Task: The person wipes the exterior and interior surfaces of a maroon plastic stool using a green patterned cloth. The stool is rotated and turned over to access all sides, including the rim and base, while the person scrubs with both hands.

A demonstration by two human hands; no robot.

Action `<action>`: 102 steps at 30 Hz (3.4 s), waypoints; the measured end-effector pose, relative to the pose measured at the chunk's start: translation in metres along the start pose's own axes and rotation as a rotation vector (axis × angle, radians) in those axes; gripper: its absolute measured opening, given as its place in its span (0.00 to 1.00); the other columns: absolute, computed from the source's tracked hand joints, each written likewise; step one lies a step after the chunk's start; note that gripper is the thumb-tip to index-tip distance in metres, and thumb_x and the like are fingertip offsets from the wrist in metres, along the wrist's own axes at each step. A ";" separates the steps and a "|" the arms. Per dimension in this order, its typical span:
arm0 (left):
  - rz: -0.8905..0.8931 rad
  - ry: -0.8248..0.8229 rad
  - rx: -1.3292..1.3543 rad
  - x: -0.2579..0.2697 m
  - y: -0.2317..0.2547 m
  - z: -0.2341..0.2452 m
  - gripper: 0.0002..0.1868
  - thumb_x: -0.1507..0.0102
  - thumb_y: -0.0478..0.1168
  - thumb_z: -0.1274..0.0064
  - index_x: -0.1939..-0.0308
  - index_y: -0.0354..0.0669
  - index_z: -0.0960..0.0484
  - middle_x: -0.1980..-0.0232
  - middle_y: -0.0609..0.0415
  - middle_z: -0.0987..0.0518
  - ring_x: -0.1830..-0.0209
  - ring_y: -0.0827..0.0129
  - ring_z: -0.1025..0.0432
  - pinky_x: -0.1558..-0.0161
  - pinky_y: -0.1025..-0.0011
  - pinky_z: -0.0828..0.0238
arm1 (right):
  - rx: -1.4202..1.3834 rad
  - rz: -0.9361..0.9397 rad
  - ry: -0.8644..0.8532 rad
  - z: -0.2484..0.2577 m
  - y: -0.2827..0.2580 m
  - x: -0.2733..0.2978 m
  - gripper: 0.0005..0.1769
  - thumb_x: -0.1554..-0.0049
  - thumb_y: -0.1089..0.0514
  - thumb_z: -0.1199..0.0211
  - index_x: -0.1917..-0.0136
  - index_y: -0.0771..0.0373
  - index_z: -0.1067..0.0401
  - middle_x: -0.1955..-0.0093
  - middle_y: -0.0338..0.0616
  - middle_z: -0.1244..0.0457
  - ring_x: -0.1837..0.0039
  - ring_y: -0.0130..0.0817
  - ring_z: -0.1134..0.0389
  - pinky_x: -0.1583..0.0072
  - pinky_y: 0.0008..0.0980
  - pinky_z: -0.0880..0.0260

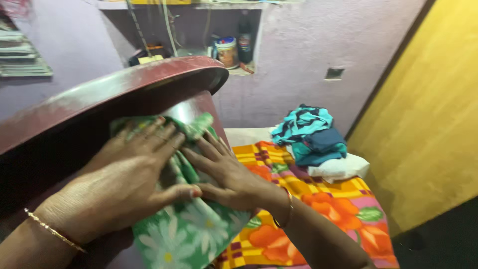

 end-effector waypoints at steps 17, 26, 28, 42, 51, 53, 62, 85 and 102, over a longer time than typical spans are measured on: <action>0.163 0.173 0.351 0.011 -0.035 0.014 0.43 0.39 0.63 0.47 0.31 0.33 0.32 0.26 0.34 0.35 0.27 0.42 0.40 0.33 0.57 0.43 | -0.437 -0.103 0.285 -0.012 0.137 -0.090 0.38 0.32 0.46 0.51 0.16 0.63 0.55 0.11 0.57 0.69 0.11 0.46 0.76 0.18 0.41 0.72; 0.164 0.183 0.340 0.011 -0.032 0.016 0.43 0.42 0.61 0.42 0.33 0.32 0.30 0.28 0.32 0.35 0.28 0.41 0.41 0.35 0.56 0.42 | -0.166 -0.228 0.422 0.015 0.087 -0.048 0.33 0.37 0.47 0.44 0.22 0.57 0.39 0.14 0.56 0.51 0.13 0.46 0.51 0.20 0.38 0.47; 0.212 0.151 0.366 0.014 -0.035 0.013 0.45 0.42 0.62 0.42 0.31 0.35 0.30 0.26 0.33 0.35 0.29 0.41 0.40 0.36 0.56 0.41 | -0.147 -0.128 0.293 0.013 0.061 -0.050 0.36 0.36 0.44 0.44 0.20 0.57 0.44 0.13 0.61 0.57 0.12 0.53 0.60 0.19 0.46 0.57; 0.108 0.357 0.339 0.037 -0.041 0.021 0.48 0.40 0.63 0.45 0.28 0.31 0.37 0.28 0.24 0.37 0.28 0.33 0.42 0.33 0.50 0.44 | 0.203 0.250 -0.197 0.012 0.003 -0.132 0.40 0.37 0.33 0.50 0.23 0.62 0.38 0.18 0.57 0.47 0.12 0.55 0.59 0.15 0.58 0.69; 0.047 0.340 0.226 0.036 -0.043 0.013 0.55 0.44 0.67 0.40 0.25 0.35 0.40 0.22 0.25 0.47 0.23 0.34 0.51 0.33 0.53 0.47 | 0.156 0.139 0.010 0.004 0.041 -0.133 0.46 0.36 0.31 0.51 0.20 0.68 0.45 0.16 0.66 0.55 0.12 0.60 0.67 0.17 0.55 0.73; 0.074 0.291 0.251 0.035 -0.044 0.012 0.57 0.45 0.68 0.39 0.25 0.35 0.40 0.23 0.24 0.49 0.24 0.32 0.53 0.34 0.51 0.48 | 0.134 0.037 0.016 -0.001 0.057 -0.132 0.49 0.35 0.31 0.49 0.19 0.73 0.51 0.15 0.68 0.60 0.12 0.61 0.73 0.17 0.53 0.76; 0.062 0.348 0.097 0.035 -0.044 0.014 0.55 0.46 0.74 0.42 0.25 0.44 0.38 0.20 0.32 0.48 0.22 0.36 0.53 0.31 0.46 0.53 | -0.447 -0.093 0.298 -0.024 0.163 -0.144 0.47 0.34 0.46 0.44 0.17 0.72 0.64 0.12 0.58 0.68 0.12 0.47 0.74 0.19 0.39 0.73; 0.202 0.170 0.338 0.002 -0.030 0.019 0.49 0.48 0.59 0.36 0.30 0.35 0.32 0.20 0.32 0.46 0.26 0.37 0.46 0.33 0.55 0.46 | -1.146 -0.830 0.043 -0.196 0.233 0.050 0.28 0.29 0.48 0.51 0.25 0.69 0.43 0.31 0.46 0.43 0.32 0.35 0.44 0.32 0.32 0.43; 0.039 0.258 0.443 -0.024 -0.030 0.010 0.38 0.36 0.63 0.45 0.37 0.33 0.23 0.24 0.30 0.40 0.27 0.39 0.40 0.31 0.55 0.42 | -0.720 -0.704 0.236 -0.056 0.203 0.041 0.22 0.26 0.46 0.51 0.32 0.66 0.33 0.45 0.44 0.38 0.45 0.35 0.38 0.42 0.33 0.34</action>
Point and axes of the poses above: each hand's wrist, its own x-axis away from the middle knuckle, its own z-axis out of the back of the hand, y = z × x, the point moved 4 cm from there along -x, towards the middle knuckle
